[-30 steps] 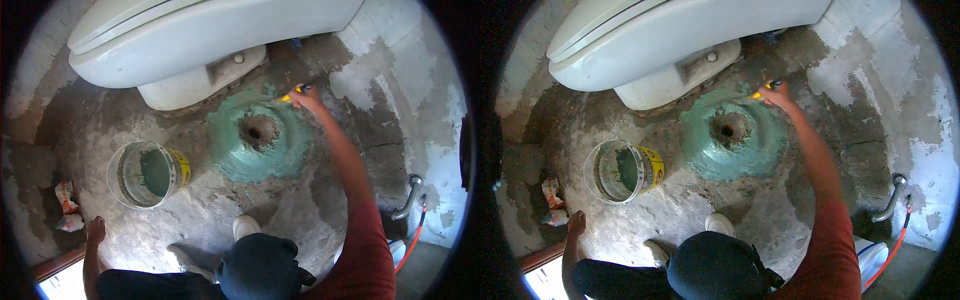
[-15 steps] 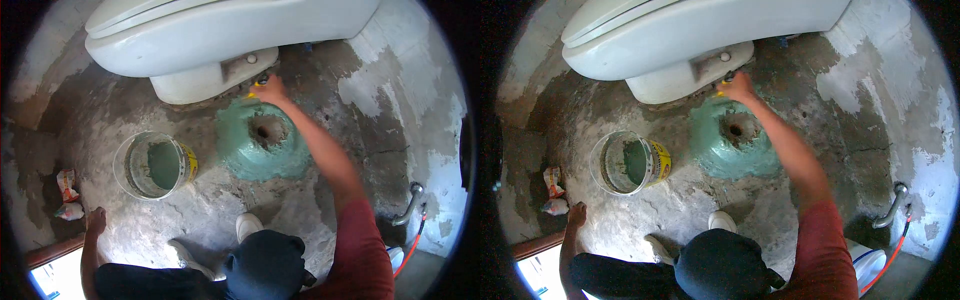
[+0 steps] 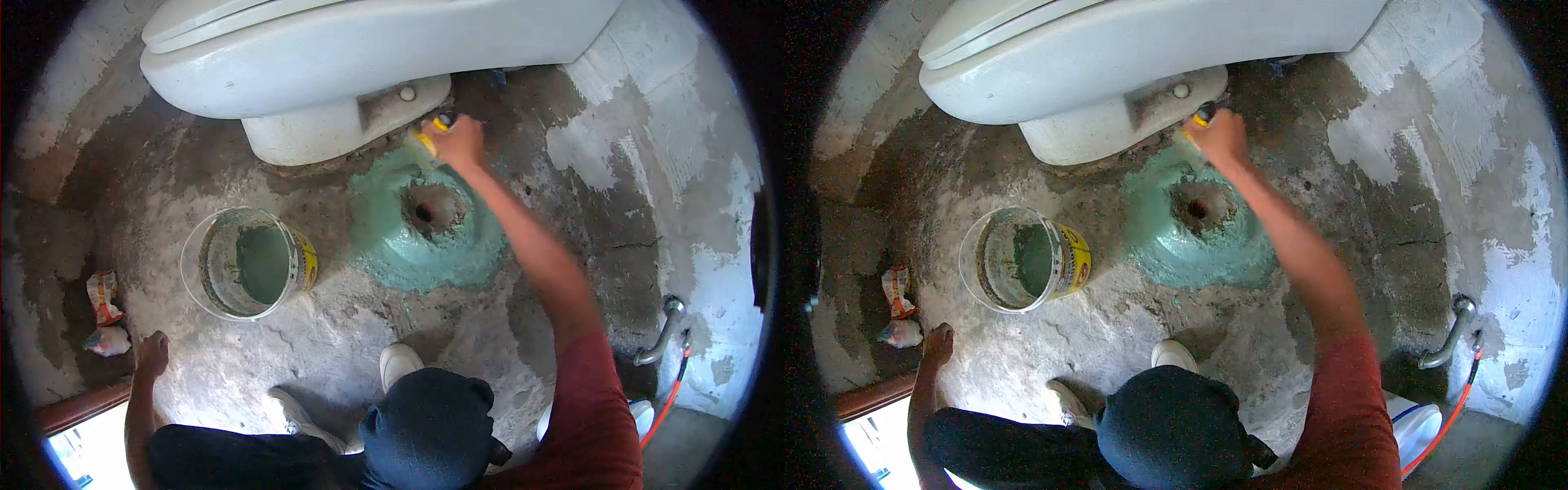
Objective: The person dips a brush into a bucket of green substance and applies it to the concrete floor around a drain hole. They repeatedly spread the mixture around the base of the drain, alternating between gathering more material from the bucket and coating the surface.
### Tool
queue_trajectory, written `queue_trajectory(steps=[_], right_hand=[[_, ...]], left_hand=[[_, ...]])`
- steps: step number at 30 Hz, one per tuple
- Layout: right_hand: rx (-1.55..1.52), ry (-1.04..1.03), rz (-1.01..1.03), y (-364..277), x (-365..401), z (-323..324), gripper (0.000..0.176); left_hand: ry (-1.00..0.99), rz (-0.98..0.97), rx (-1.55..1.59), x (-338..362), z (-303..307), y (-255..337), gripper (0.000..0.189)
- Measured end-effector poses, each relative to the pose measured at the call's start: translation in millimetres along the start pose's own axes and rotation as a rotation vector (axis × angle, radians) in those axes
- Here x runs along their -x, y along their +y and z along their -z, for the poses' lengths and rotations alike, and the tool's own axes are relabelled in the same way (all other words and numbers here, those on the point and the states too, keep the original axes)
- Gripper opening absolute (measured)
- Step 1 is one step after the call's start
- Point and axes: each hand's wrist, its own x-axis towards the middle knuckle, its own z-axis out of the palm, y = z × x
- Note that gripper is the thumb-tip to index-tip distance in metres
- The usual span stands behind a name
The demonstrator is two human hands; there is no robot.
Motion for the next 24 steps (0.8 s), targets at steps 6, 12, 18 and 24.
queue_trajectory(steps=[6, 12, 18, 24], right_hand=[[-0.045, -0.038, 0.064, -30, 26, -30, 0.034], [-0.097, 0.024, 0.095, -15, 4, -8, 0.035], [0.000, -0.033, 0.024, -6, 18, -31, 0.039], [-0.406, -0.107, -0.063, 10, -9, -12, 0.033]], left_hand=[[0.096, -0.036, 0.010, 6, 9, 6, 0.017], [0.033, 0.018, 0.035, 12, 22, 17, 0.016], [0.023, 0.012, 0.041, 1, 14, 9, 0.017], [-0.021, 0.052, 0.011, 7, 30, 27, 0.017]])
